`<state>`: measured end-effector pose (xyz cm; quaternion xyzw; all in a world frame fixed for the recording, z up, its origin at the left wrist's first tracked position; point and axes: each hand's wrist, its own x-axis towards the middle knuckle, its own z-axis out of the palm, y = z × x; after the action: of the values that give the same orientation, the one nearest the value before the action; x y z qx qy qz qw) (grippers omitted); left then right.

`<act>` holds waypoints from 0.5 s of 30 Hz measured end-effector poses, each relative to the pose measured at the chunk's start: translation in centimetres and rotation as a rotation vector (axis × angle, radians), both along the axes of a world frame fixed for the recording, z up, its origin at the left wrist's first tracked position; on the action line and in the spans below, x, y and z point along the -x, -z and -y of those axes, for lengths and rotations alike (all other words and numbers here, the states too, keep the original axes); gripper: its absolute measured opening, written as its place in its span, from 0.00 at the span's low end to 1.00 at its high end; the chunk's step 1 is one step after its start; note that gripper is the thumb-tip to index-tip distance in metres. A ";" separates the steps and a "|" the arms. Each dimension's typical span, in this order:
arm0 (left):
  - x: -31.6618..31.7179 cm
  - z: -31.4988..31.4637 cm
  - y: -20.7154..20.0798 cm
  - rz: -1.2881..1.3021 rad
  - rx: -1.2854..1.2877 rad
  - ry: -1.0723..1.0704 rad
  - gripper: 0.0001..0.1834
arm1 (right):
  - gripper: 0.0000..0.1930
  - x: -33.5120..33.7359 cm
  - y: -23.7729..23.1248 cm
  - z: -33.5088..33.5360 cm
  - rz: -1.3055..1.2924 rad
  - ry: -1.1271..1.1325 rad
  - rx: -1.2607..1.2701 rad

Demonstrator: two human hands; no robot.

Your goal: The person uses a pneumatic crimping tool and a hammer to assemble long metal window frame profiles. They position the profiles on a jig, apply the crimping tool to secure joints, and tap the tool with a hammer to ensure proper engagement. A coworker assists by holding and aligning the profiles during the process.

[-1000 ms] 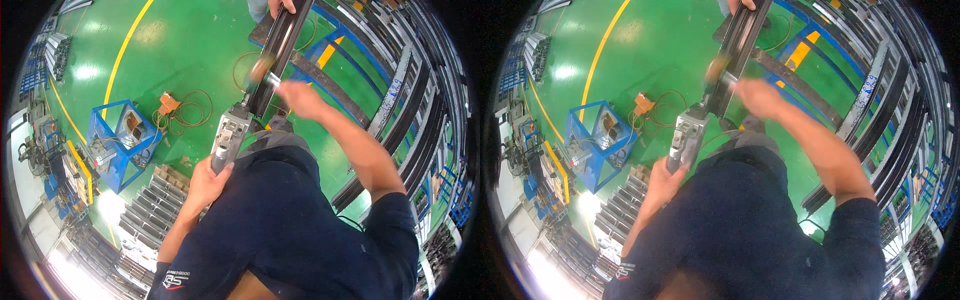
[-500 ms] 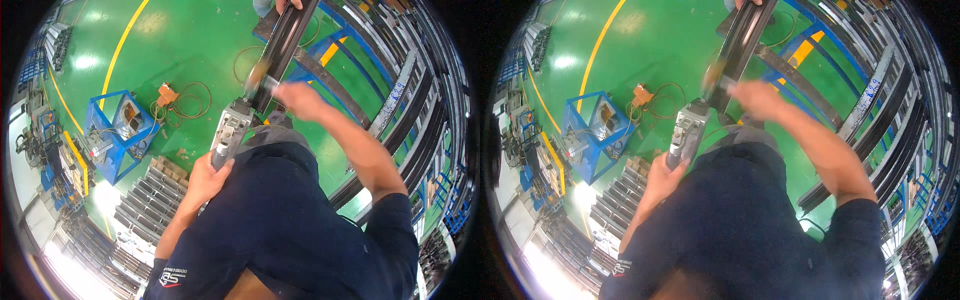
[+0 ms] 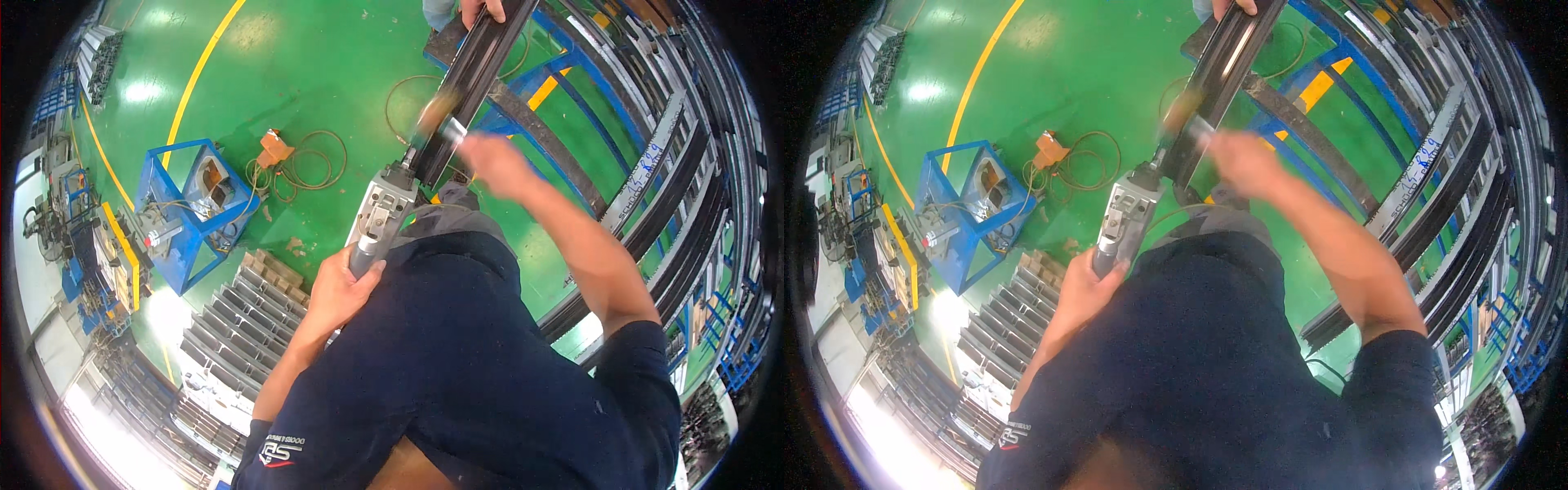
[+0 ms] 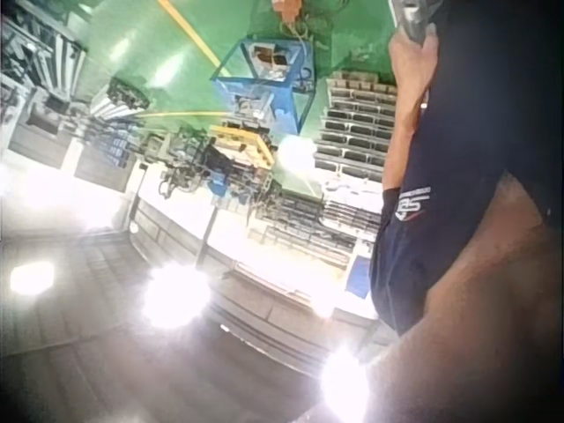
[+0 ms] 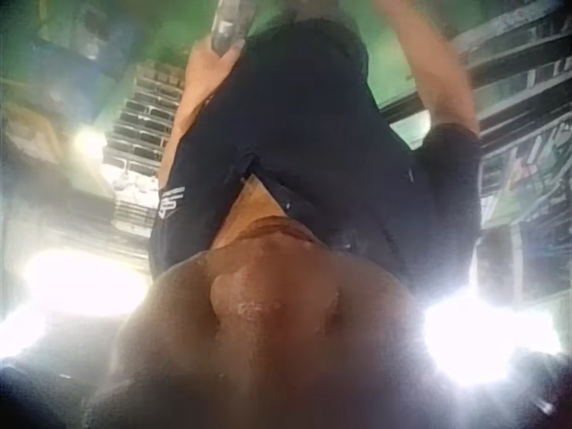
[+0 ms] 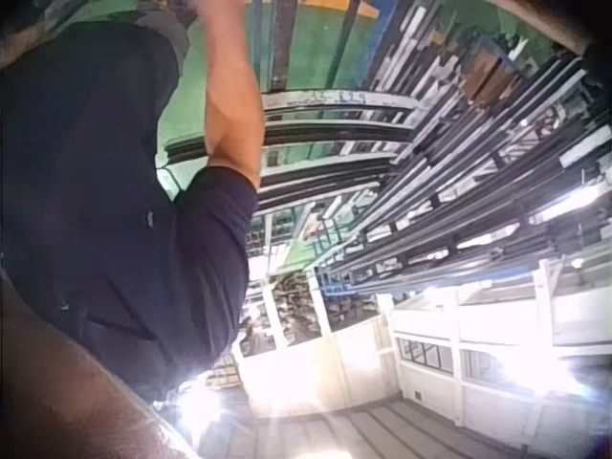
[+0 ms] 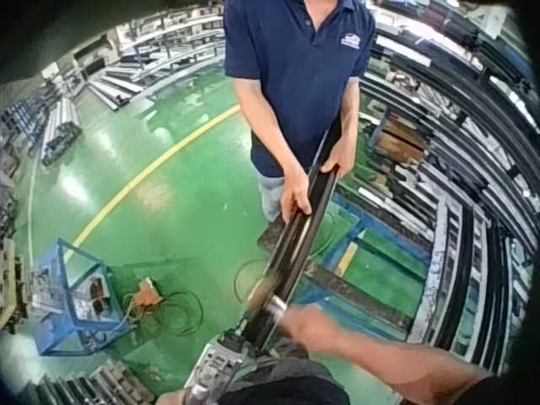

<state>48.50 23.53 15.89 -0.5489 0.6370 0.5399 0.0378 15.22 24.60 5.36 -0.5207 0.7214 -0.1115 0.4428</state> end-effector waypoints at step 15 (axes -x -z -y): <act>-1.5 -0.9 0.6 -0.003 0.014 0.002 0.22 | 0.25 0.1 2.1 0.3 0.037 0.167 0.238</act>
<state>49.97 24.48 15.34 -0.5477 0.6415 0.5360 0.0338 15.08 24.32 3.28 -0.5054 0.7358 -0.2421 0.3803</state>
